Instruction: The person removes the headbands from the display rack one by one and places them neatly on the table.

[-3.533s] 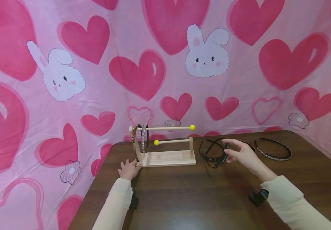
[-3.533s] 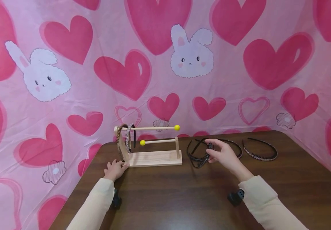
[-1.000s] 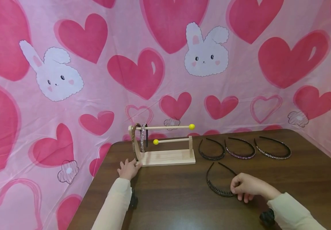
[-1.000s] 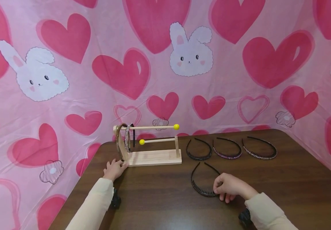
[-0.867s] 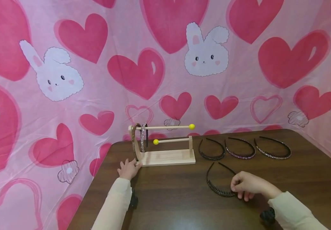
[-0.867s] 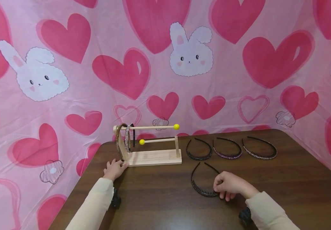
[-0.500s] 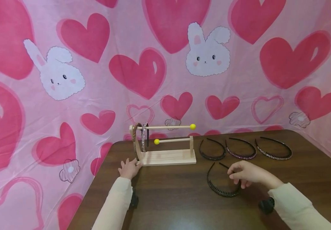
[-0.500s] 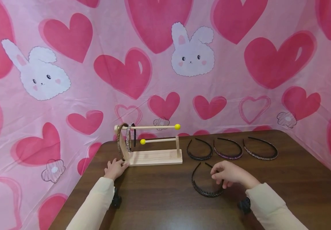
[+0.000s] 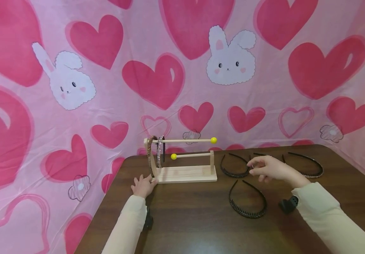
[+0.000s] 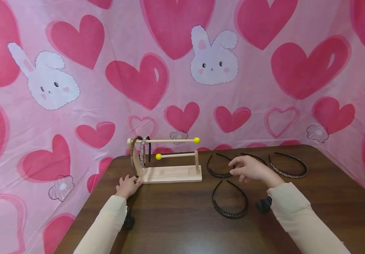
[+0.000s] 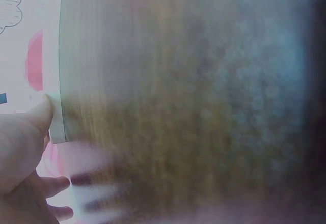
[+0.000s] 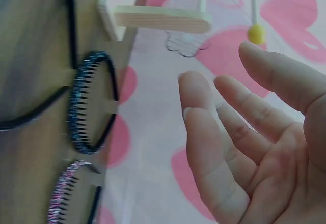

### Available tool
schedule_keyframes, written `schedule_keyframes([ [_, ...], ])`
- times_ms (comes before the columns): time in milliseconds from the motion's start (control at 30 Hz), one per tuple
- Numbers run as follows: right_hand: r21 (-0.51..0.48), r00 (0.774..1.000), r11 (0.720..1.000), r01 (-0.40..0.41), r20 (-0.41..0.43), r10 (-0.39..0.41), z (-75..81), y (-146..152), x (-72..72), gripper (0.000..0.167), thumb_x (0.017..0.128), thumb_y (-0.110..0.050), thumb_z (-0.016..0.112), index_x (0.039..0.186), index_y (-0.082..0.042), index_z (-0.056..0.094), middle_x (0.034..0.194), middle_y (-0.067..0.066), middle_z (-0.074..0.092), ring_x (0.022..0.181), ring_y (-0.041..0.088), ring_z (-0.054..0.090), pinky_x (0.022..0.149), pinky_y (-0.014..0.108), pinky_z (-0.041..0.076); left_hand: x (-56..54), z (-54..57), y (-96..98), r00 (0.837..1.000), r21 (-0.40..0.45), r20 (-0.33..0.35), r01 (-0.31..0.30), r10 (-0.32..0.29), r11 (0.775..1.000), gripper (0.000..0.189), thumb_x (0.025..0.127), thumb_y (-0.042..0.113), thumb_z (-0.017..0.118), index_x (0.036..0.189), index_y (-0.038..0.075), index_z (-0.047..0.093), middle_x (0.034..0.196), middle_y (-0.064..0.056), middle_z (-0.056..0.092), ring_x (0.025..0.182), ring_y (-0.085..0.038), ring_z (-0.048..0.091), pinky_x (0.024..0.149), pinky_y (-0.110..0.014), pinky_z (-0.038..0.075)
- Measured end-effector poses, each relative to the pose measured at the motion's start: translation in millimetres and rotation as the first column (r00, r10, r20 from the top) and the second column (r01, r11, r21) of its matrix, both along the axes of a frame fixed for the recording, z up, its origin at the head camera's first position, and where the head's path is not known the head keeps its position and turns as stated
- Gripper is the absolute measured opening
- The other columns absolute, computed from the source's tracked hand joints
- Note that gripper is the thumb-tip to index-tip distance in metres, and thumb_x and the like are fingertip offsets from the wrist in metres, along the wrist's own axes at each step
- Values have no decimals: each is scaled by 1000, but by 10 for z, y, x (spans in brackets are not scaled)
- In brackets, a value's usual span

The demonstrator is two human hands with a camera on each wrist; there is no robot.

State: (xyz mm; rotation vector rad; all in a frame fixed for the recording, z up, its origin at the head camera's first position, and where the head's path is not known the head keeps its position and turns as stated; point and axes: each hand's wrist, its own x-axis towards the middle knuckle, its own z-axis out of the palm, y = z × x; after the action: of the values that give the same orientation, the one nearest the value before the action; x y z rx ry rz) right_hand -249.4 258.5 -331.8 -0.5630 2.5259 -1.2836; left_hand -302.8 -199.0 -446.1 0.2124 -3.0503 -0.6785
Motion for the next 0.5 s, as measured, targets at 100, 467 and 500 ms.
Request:
schedule_keyframes([
  [100,0,1000,1000,9,-13,-9,123,-25,-48,44,88,-16,62,121,11,48,81,8,59,63,23,61,50,31,49,-16,-7,-3,1000,-6,3,-1,1,1000,54,93,37,52,136,5,45,140,-34,24,128,-55,10,95,-67,14],
  [467,28,992,1000,15,-124,-11,582,-237,-233,44,89,-15,61,124,9,47,95,16,62,67,25,62,56,36,52,8,11,10,1000,-12,-7,-2,1,1000,53,93,36,51,135,4,46,140,-33,25,128,-55,10,95,-67,14],
  [500,27,991,1000,13,-135,-9,622,-268,-253,44,89,-14,61,124,9,47,94,16,62,67,26,62,56,36,52,14,10,9,1000,-13,-10,-1,1,1000,53,93,36,51,134,4,46,140,-33,26,128,-55,10,95,-68,14],
])
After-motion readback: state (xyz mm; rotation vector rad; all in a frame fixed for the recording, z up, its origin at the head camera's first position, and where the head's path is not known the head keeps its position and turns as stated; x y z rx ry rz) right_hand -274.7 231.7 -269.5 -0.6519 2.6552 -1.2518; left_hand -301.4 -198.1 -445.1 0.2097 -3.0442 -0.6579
